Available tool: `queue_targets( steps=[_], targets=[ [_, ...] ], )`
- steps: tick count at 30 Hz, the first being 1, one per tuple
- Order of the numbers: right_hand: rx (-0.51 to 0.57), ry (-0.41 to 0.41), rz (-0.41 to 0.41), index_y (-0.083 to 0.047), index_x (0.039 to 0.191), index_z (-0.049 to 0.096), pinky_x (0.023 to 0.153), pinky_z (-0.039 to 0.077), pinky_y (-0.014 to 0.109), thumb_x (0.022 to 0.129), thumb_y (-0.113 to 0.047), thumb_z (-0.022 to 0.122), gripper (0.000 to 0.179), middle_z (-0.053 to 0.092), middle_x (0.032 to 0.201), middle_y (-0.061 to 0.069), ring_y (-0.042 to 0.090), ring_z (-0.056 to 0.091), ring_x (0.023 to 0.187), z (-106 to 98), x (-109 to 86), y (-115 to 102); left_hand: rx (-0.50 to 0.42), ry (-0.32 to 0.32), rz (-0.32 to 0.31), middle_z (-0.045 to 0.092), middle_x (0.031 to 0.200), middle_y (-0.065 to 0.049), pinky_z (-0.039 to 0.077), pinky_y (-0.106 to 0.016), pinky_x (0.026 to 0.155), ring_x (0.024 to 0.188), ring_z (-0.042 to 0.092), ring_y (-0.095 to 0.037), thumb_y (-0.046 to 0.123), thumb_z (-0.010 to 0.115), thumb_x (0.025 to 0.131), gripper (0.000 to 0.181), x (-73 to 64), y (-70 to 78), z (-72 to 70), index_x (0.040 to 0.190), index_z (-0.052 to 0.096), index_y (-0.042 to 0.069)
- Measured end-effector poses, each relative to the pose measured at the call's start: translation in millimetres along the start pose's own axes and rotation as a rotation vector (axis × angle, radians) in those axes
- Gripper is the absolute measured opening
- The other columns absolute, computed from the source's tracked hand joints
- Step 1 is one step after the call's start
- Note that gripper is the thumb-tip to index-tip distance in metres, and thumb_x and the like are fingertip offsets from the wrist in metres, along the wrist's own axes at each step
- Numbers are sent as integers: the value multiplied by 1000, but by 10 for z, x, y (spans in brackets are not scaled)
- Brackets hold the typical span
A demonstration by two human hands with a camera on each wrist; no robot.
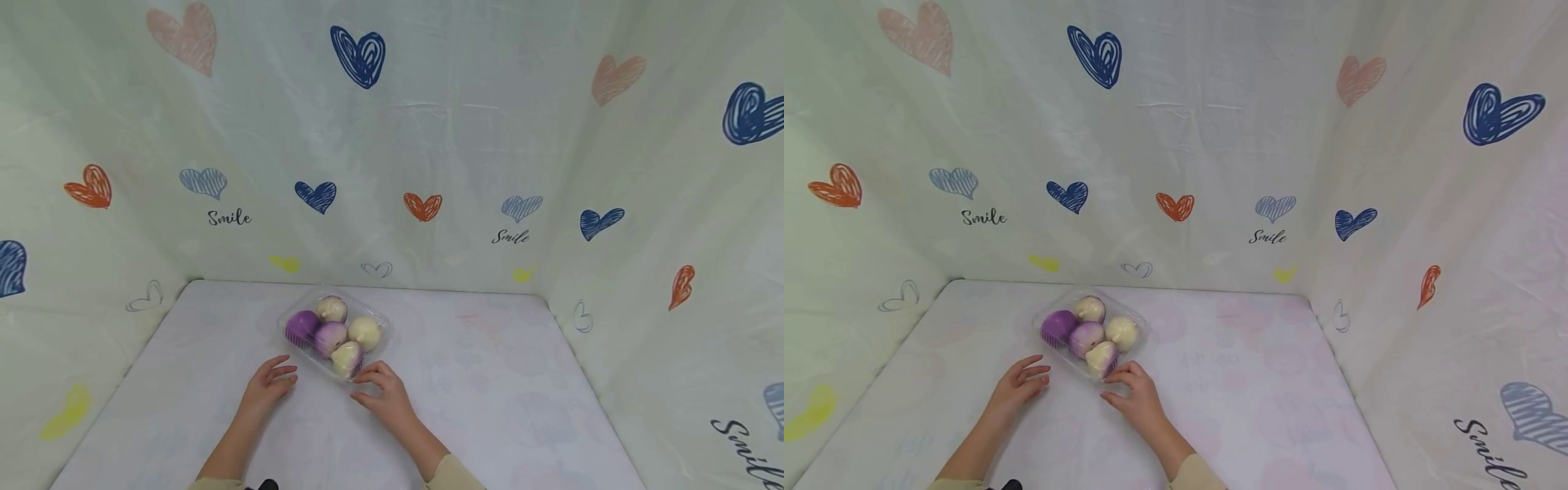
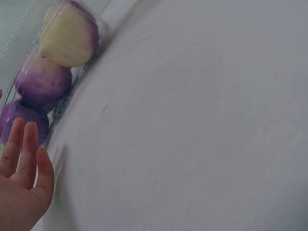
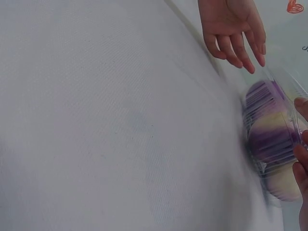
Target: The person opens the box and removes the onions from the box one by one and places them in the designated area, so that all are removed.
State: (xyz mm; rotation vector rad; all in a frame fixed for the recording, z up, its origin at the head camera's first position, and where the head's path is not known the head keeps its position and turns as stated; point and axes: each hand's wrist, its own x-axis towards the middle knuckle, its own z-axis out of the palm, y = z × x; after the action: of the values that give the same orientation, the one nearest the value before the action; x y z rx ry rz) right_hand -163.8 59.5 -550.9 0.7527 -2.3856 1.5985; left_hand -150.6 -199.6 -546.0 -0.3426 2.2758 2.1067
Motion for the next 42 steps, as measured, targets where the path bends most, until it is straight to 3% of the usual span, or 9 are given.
queue_targets(
  steps=[9, 16, 29, 35, 42],
  targets=[
    [-46, -21, -3, -6, 92, 74, 89, 50, 29, 76, -5, 82, 19, 62, 101, -3, 15, 59, 98, -8, 1, -22, 11, -38, 24, 67, 109, -22, 49, -24, 72, 82, 63, -11, -2, 66, 87, 47, -80, -94, 208, 131, 49, -7],
    [-200, 28, -143, -10, 87, 75, 81, 46, 28, 70, -8, 87, 22, 63, 95, -4, 15, 54, 92, -12, 36, 6, 2, -70, 31, 68, 102, -21, 50, -26, 69, 80, 64, -17, -5, 66, 84, 45, -163, -56, 361, 127, 53, -7],
    [-340, 77, -342, -14, 82, 74, 83, 42, 35, 63, -12, 90, 25, 63, 91, -3, 17, 53, 92, 4, 89, 86, 21, -140, 17, 69, 96, -18, 48, -24, 68, 79, 63, -17, -4, 67, 81, 43, -227, -93, 562, 122, 55, -9],
    [-371, 77, -347, -15, 81, 75, 84, 41, 37, 64, -13, 91, 23, 62, 91, -4, 17, 53, 94, 20, 92, 105, 12, -221, 2, 69, 97, -16, 48, -23, 69, 81, 62, -12, -2, 65, 83, 45, -256, -70, 603, 124, 51, -13],
    [-384, 75, -341, -14, 82, 77, 85, 38, 39, 65, -13, 90, 22, 60, 92, -4, 16, 51, 94, 38, 85, 124, -22, -239, -8, 70, 97, -16, 48, -23, 68, 80, 62, -11, 1, 64, 87, 46, -243, -62, 674, 126, 47, -15]
  ],
)
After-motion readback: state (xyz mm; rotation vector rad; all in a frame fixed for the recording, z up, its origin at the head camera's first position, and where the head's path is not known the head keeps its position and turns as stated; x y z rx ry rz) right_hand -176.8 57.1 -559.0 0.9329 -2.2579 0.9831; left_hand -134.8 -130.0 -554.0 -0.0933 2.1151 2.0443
